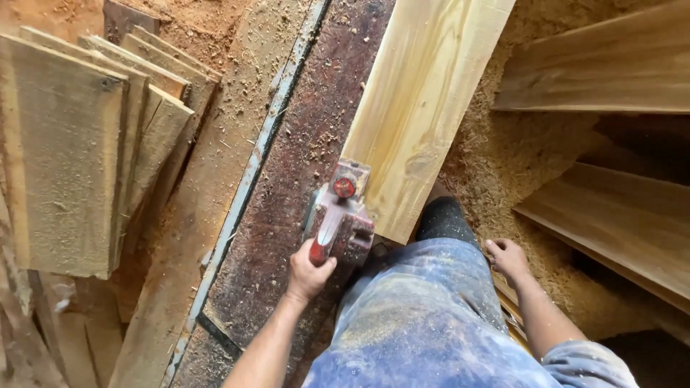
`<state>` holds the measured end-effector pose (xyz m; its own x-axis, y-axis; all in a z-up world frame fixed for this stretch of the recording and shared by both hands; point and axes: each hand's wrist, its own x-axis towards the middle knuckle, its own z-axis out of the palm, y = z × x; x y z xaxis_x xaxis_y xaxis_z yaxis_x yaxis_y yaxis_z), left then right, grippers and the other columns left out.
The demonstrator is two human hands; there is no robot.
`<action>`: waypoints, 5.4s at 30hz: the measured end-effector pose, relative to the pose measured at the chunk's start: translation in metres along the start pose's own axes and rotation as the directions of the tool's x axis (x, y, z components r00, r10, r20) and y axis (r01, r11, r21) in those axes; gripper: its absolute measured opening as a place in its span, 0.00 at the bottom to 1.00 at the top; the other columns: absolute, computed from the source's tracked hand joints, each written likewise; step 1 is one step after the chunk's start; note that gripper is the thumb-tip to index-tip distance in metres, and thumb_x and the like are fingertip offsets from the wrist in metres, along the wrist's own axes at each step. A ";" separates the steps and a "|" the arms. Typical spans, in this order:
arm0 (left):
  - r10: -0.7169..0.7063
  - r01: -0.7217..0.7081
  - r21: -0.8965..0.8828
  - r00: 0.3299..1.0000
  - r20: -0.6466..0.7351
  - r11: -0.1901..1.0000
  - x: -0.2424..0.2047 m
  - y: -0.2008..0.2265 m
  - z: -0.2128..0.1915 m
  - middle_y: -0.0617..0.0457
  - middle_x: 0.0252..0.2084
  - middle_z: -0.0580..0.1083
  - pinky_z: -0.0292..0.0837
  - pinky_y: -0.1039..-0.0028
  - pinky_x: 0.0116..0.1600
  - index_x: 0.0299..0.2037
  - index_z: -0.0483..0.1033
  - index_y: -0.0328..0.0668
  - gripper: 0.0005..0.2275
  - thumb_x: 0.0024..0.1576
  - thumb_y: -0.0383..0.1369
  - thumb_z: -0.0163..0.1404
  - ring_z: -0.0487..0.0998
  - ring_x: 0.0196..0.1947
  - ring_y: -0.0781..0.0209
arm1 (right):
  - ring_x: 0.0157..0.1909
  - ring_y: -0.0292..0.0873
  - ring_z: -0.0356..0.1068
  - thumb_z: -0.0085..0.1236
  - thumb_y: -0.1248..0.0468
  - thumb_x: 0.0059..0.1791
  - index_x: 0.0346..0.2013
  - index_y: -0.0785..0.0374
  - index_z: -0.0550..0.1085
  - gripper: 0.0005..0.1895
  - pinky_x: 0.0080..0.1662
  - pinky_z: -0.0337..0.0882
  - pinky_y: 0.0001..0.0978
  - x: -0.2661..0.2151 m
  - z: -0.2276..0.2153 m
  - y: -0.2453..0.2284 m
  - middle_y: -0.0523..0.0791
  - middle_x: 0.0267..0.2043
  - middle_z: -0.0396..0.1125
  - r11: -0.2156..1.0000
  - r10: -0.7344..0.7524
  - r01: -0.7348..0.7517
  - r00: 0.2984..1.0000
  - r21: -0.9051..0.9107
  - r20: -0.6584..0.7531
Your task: Planing wooden boards using an electric hand planer in a workshop environment.
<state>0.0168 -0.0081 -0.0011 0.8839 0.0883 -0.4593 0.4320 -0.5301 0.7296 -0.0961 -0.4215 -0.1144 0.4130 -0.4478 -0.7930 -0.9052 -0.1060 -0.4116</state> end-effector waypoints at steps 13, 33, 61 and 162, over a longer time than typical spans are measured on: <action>0.054 -0.056 0.024 0.996 0.077 0.998 0.145 0.158 0.058 0.45 0.16 0.68 0.64 0.68 0.26 0.26 0.72 0.45 0.10 0.34 0.34 0.53 0.71 0.20 0.54 | 0.38 0.59 0.67 0.52 0.54 0.47 0.50 0.73 0.63 0.27 0.35 0.68 0.45 0.032 -0.014 0.030 0.64 0.42 0.63 0.977 0.169 -0.167 0.986 0.130 -0.005; 0.309 -0.313 0.034 0.947 0.093 0.949 0.379 0.386 0.186 0.55 0.21 0.73 0.67 0.72 0.28 0.24 0.72 0.45 0.15 0.28 0.41 0.42 0.71 0.24 0.62 | 0.36 0.49 0.66 0.49 0.57 0.46 0.47 0.68 0.67 0.20 0.34 0.64 0.35 0.041 -0.045 -0.036 0.54 0.39 0.66 0.892 0.420 -0.415 0.907 0.181 0.012; -0.018 0.012 0.047 0.990 0.139 0.999 -0.042 -0.051 0.002 0.47 0.16 0.70 0.65 0.71 0.24 0.27 0.74 0.45 0.12 0.31 0.33 0.57 0.72 0.18 0.57 | 0.49 0.52 0.65 0.52 0.44 0.42 0.43 0.62 0.73 0.27 0.47 0.65 0.42 0.003 0.022 0.027 0.52 0.43 0.68 0.959 -0.076 0.078 0.997 -0.273 0.018; 0.287 -0.192 -0.329 0.919 0.269 0.924 0.311 0.390 0.229 0.54 0.20 0.71 0.65 0.76 0.16 0.31 0.70 0.39 0.15 0.30 0.30 0.49 0.69 0.16 0.66 | 0.34 0.47 0.70 0.49 0.57 0.46 0.45 0.64 0.70 0.17 0.37 0.67 0.35 0.020 -0.059 -0.031 0.50 0.45 0.67 0.920 0.390 -0.389 0.921 0.042 0.000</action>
<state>0.4188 -0.3809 0.0245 0.8887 -0.2976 -0.3488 0.2882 -0.2292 0.9298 -0.0656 -0.4794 -0.0910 0.0276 -0.4538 -0.8907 -0.9895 0.1141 -0.0888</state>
